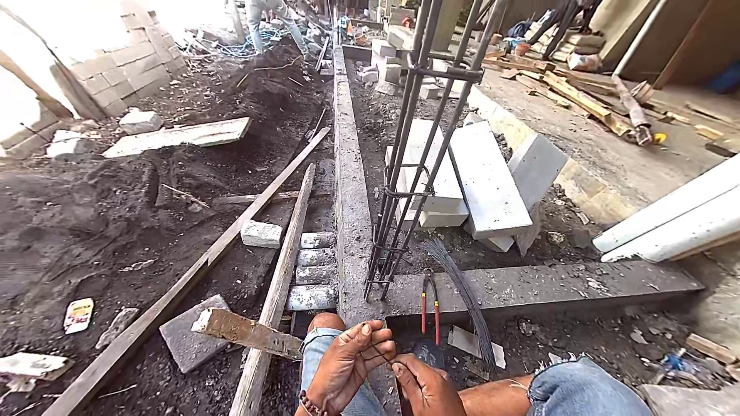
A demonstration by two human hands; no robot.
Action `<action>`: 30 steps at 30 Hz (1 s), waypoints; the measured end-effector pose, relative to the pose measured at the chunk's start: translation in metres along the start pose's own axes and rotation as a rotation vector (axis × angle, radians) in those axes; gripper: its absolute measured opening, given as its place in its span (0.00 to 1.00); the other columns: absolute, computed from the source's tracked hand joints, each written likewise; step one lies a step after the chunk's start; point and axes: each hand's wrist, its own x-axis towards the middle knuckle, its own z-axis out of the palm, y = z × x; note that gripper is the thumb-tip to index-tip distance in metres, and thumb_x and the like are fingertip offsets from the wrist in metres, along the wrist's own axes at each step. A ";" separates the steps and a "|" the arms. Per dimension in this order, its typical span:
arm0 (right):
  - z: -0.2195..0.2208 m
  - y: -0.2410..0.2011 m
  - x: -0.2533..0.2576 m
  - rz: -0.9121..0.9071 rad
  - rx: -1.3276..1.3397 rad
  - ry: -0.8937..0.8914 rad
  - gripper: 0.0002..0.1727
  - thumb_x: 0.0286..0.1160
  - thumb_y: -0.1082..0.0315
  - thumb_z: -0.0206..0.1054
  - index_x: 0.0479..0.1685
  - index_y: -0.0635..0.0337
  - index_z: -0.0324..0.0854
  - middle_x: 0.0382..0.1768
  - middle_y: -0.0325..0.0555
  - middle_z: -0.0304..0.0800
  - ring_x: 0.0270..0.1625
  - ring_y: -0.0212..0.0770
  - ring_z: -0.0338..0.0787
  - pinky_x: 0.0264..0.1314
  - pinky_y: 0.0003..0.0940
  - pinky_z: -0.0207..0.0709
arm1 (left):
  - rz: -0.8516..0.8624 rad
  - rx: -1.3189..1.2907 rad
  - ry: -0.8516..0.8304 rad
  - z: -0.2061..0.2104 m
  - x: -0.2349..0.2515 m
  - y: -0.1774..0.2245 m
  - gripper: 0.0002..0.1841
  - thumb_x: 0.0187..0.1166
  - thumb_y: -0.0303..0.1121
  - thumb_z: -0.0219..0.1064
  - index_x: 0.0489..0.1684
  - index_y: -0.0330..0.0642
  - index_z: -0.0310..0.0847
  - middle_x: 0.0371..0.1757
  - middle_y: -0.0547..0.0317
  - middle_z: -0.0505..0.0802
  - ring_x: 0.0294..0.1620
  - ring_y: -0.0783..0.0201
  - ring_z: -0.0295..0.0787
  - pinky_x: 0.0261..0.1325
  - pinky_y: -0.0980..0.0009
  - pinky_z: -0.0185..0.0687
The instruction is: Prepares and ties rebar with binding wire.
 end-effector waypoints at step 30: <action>0.005 0.022 0.005 0.057 0.008 -0.099 0.15 0.87 0.64 0.61 0.56 0.56 0.93 0.29 0.39 0.93 0.28 0.32 0.89 0.39 0.35 0.87 | -0.023 0.039 0.163 -0.026 0.014 -0.018 0.18 0.95 0.33 0.51 0.60 0.26 0.82 0.48 0.36 0.96 0.47 0.46 0.97 0.60 0.53 0.92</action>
